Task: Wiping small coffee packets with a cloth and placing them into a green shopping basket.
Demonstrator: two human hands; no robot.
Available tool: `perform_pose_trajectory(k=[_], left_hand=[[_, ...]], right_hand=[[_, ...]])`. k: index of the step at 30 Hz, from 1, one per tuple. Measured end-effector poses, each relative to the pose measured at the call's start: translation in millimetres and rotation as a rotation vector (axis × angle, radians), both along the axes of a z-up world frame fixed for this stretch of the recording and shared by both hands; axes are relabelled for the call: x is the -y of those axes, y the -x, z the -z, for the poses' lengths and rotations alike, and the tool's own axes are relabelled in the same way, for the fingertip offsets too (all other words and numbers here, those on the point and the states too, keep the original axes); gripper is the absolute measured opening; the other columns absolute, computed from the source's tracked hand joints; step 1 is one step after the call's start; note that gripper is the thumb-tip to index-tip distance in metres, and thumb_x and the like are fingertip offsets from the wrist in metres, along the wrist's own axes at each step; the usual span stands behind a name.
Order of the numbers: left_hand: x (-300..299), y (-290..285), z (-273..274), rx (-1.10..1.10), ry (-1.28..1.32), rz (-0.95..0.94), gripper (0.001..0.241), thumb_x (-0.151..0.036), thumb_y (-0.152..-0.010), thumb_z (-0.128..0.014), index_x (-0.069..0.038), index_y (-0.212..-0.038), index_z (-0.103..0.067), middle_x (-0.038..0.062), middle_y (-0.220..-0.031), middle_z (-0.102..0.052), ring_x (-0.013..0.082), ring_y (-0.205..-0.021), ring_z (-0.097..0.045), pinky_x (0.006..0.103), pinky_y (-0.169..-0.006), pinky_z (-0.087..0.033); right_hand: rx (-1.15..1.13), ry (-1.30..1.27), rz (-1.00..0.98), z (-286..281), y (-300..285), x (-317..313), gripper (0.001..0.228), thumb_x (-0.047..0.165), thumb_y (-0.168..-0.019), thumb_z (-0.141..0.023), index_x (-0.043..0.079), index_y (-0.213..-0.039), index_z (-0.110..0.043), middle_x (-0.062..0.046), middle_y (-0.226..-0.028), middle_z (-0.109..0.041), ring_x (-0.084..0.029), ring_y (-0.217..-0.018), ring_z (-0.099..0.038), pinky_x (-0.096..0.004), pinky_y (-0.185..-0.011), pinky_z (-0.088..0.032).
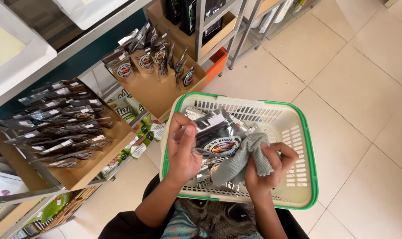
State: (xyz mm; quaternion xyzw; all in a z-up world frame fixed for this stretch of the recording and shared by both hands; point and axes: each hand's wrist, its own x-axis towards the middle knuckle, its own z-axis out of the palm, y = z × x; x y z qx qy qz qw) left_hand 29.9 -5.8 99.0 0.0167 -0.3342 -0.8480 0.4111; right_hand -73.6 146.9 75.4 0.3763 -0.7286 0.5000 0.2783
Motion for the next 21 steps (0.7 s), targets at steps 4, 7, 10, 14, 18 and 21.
perform_pose_trajectory(k=[4, 7, 10, 14, 18, 21], left_hand=[[-9, 6, 17, 0.069, 0.019, 0.036, 0.020, -0.021, -0.108, -0.055, -0.006, -0.102, -0.045, 0.006, -0.092, -0.059, 0.0103, -0.087, -0.065, 0.0290, -0.076, -0.056], [-13, 6, 19, 0.334, 0.156, 0.044, 0.021, -0.021, -0.111, -0.055, -0.005, -0.103, -0.044, 0.001, -0.089, -0.046, 0.0010, -0.082, -0.043, 0.0201, -0.072, -0.039], [-1, 4, 0, 0.030, -0.006, 0.137, 0.020, -0.020, -0.111, -0.057, -0.006, -0.106, -0.044, 0.006, -0.094, -0.059, 0.0083, -0.084, -0.062, 0.0253, -0.076, -0.054], [17, -2, 2, -0.108, -0.050, 0.023, 0.018, -0.016, -0.113, -0.056, -0.004, -0.106, -0.044, 0.005, -0.096, -0.058, 0.0099, -0.089, -0.065, 0.0301, -0.083, -0.059], [13, 7, -32, -0.073, -0.122, -0.049, 0.015, -0.017, -0.111, -0.053, -0.005, -0.107, -0.043, 0.007, -0.098, -0.057, 0.0112, -0.091, -0.064, 0.0311, -0.087, -0.058], [3, 13, -34, 0.013, -0.133, -0.024, 0.014, -0.020, -0.100, -0.052, -0.009, -0.100, -0.043, 0.007, -0.099, -0.062, 0.0133, -0.094, -0.068, 0.0330, -0.087, -0.060]], right_hand=[[-0.018, -0.049, 0.043, -7, 1, 0, 0.052, -0.015, -0.075, -0.073, 0.008, -0.121, -0.064, -0.014, -0.116, -0.046, -0.029, -0.107, -0.051, -0.040, -0.091, -0.042], [-0.053, -0.029, 0.080, -17, 3, 2, 0.050, -0.015, -0.079, -0.075, 0.010, -0.121, -0.065, -0.014, -0.118, -0.046, -0.029, -0.109, -0.050, -0.036, -0.087, -0.041], [-0.088, -0.009, 0.026, -17, 8, 1, 0.048, -0.011, -0.082, -0.078, 0.011, -0.122, -0.063, -0.014, -0.120, -0.046, -0.028, -0.113, -0.050, -0.036, -0.087, -0.041], [0.065, -0.078, -0.112, -3, 23, -5, 0.049, -0.012, -0.078, -0.075, 0.010, -0.121, -0.065, -0.014, -0.115, -0.050, -0.028, -0.110, -0.053, -0.039, -0.093, -0.045], [0.307, 0.222, -0.101, 18, 23, -15, 0.041, -0.011, -0.093, -0.066, 0.010, -0.128, -0.059, -0.015, -0.128, -0.052, -0.027, -0.121, -0.053, -0.036, -0.109, -0.045], [0.312, 0.580, -0.334, 11, 20, -8, 0.048, -0.001, -0.092, -0.065, 0.016, -0.136, -0.055, -0.009, -0.138, -0.052, -0.024, -0.121, -0.057, -0.040, -0.101, -0.058]])
